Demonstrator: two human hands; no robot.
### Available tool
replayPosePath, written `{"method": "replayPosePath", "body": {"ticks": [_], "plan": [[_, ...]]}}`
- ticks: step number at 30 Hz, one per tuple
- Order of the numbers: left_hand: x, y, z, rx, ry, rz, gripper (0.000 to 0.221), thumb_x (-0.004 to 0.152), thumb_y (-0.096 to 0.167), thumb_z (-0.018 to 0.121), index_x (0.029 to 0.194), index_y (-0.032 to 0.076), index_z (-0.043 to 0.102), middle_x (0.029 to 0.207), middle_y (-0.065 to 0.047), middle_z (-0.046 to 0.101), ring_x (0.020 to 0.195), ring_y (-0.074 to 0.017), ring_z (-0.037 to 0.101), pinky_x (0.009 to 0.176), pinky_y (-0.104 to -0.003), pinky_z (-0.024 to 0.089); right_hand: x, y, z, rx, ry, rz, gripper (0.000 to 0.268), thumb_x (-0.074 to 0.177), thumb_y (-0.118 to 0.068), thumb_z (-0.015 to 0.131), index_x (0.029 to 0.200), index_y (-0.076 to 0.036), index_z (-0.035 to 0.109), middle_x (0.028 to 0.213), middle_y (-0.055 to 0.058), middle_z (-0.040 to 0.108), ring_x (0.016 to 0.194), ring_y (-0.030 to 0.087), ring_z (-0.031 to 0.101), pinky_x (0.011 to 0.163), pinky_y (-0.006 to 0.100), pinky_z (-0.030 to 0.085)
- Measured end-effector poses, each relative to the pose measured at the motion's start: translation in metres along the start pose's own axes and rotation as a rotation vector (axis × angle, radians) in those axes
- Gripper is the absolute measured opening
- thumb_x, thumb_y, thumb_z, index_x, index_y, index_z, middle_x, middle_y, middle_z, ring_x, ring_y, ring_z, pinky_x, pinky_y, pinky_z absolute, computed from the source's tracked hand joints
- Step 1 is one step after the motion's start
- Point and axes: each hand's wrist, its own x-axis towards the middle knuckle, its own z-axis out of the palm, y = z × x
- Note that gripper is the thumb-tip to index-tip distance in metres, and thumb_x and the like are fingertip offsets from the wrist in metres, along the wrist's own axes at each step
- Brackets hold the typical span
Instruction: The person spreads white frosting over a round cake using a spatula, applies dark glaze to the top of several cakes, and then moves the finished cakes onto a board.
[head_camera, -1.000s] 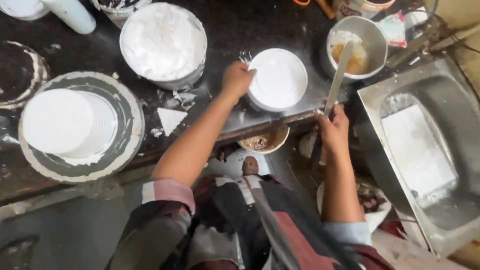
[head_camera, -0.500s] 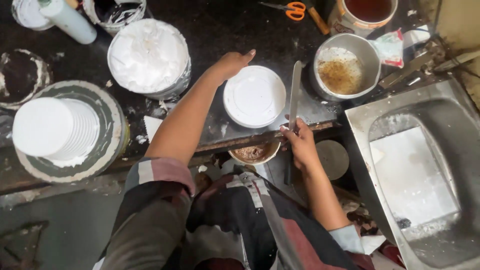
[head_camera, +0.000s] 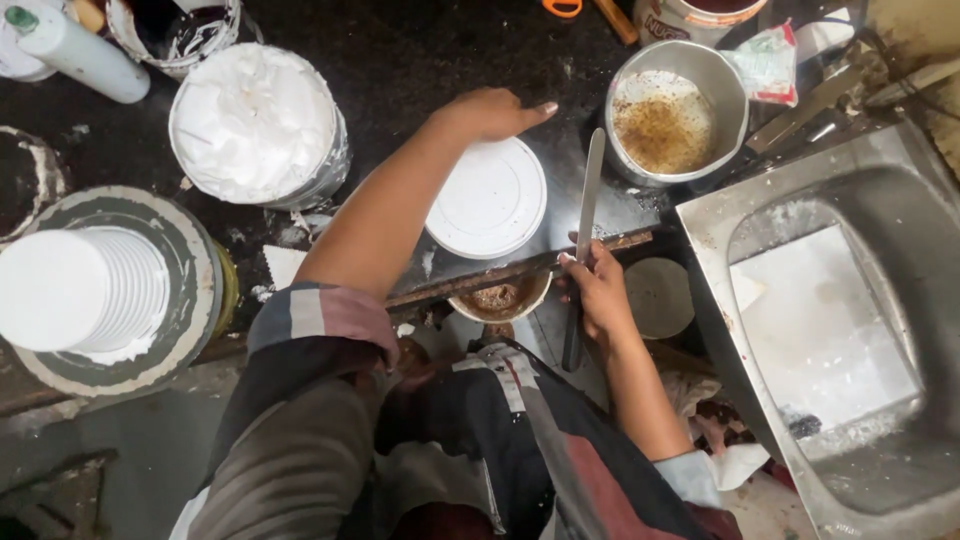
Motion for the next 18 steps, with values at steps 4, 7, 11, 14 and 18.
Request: {"method": "replayPosePath", "body": {"ticks": [4, 7, 11, 14, 18], "plan": [[-0.006, 0.000, -0.013, 0.059, -0.025, -0.006, 0.095, 0.092, 0.082, 0.031, 0.106, 0.000, 0.077, 0.118, -0.025, 0.071, 0.116, -0.0399, 0.066, 0.102, -0.049, 0.049, -0.004, 0.002, -0.009, -0.019, 0.033, 0.002, 0.042, 0.093, -0.013, 0.068, 0.133, -0.007, 0.058, 0.094, 0.001, 0.066, 0.072, 0.010, 0.062, 0.056, 0.025, 0.048], [-0.009, 0.012, -0.015, 0.097, -0.077, 0.066, 0.097, 0.092, 0.084, 0.032, 0.104, -0.001, 0.077, 0.120, -0.025, 0.071, 0.117, -0.0389, 0.067, 0.102, -0.049, 0.050, -0.002, 0.003, -0.015, -0.013, 0.036, -0.036, 0.039, 0.094, -0.014, 0.069, 0.130, -0.006, 0.058, 0.093, 0.002, 0.066, 0.072, 0.011, 0.062, 0.056, 0.026, 0.049], [-0.020, 0.041, -0.002, -0.046, -0.193, 0.104, 0.093, 0.084, 0.087, 0.031, 0.120, 0.010, 0.068, 0.128, -0.015, 0.069, 0.130, -0.0350, 0.057, 0.108, -0.054, 0.042, 0.004, 0.004, -0.017, -0.029, 0.061, -0.015, 0.038, 0.093, -0.013, 0.068, 0.129, -0.008, 0.059, 0.092, 0.002, 0.067, 0.072, 0.011, 0.063, 0.056, 0.027, 0.051], [-0.027, 0.064, 0.010, 0.157, -0.264, 0.138, 0.103, 0.088, 0.087, 0.025, 0.112, 0.005, 0.083, 0.138, -0.017, 0.065, 0.143, -0.0383, 0.047, 0.123, -0.058, 0.025, 0.007, 0.004, -0.017, -0.044, 0.065, -0.016, 0.035, 0.093, -0.013, 0.068, 0.127, -0.008, 0.059, 0.092, 0.002, 0.066, 0.073, 0.012, 0.063, 0.057, 0.027, 0.051], [-0.026, 0.060, 0.013, 0.153, -0.238, 0.204, 0.099, 0.088, 0.087, 0.022, 0.126, 0.010, 0.070, 0.143, -0.022, 0.055, 0.143, -0.0397, 0.040, 0.119, -0.059, 0.021, 0.006, 0.006, -0.021, -0.041, 0.078, -0.019, 0.032, 0.093, -0.012, 0.069, 0.123, -0.009, 0.060, 0.092, 0.002, 0.065, 0.073, 0.012, 0.063, 0.057, 0.026, 0.050]]}}
